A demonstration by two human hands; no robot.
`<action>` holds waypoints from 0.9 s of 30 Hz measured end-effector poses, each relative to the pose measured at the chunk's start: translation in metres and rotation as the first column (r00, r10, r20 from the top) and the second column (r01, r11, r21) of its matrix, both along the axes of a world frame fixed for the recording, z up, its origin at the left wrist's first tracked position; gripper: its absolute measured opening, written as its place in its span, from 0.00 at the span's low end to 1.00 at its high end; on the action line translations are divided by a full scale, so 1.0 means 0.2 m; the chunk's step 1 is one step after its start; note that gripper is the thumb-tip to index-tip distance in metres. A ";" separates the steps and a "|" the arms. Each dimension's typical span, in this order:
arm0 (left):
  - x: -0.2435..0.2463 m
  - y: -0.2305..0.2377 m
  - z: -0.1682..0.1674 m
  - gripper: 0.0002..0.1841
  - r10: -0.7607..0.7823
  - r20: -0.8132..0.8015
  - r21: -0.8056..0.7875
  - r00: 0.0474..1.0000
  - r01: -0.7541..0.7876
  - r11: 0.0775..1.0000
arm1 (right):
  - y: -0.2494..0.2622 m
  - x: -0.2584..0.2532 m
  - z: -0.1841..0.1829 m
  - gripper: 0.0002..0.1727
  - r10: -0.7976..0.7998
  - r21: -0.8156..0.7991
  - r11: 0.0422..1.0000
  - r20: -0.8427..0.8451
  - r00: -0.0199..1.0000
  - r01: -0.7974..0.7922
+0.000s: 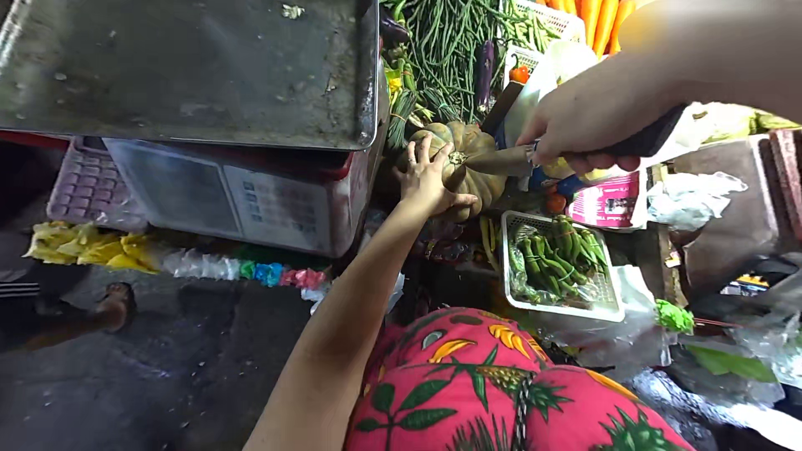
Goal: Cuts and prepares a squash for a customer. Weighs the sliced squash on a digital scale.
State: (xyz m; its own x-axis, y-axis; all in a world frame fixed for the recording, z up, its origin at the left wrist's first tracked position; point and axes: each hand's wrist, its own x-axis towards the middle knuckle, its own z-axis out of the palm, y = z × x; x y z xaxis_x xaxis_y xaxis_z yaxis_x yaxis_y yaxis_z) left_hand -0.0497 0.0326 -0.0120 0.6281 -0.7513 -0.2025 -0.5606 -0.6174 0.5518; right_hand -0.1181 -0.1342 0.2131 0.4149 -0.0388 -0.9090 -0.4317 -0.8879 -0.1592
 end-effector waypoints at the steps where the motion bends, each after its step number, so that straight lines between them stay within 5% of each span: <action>1: 0.00 0.00 -0.01 0.65 0.005 -0.004 -0.008 1.000 -0.005 1.000 | 0.01 0.05 0.03 0.18 0.024 -0.002 1.000 -0.023 0.999 -0.024; 4: 0.00 0.00 -0.02 0.65 0.010 0.001 -0.041 1.000 -0.009 0.999 | 0.03 0.17 0.12 0.19 0.037 -0.037 0.999 -0.048 0.998 -0.039; 7: 0.00 0.00 -0.02 0.65 0.006 0.011 -0.061 1.000 -0.005 0.998 | 0.23 0.17 0.24 0.14 -0.176 -0.211 0.953 0.196 0.965 0.217; 9: 0.01 0.01 -0.02 0.65 -0.003 0.017 -0.060 1.000 0.004 0.998 | 0.25 0.18 0.23 0.12 -0.173 -0.238 0.939 0.291 0.941 0.247; 14: 0.03 0.00 -0.02 0.66 -0.021 0.007 -0.045 1.000 0.021 0.999 | 0.09 0.21 0.14 0.16 -0.182 -0.093 0.968 0.390 0.903 0.235; 21: 0.06 0.03 0.01 0.83 -0.160 -0.069 0.043 0.985 0.163 0.986 | 0.14 0.20 0.18 0.14 -0.207 -0.227 0.943 0.175 0.963 0.244; 27: 0.06 0.02 0.02 0.80 -0.180 -0.084 0.056 0.980 0.185 0.981 | 0.17 0.16 0.14 0.18 -0.141 -0.295 0.949 -0.066 0.988 0.116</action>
State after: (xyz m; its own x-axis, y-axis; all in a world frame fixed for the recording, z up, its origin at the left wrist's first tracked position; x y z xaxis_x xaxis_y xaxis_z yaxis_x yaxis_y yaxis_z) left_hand -0.0371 0.0370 -0.0071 0.4617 -0.8359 -0.2968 -0.6239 -0.5438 0.5613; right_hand -0.0871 -0.0995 0.2402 0.3105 -0.3530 -0.8826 -0.5457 -0.8265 0.1386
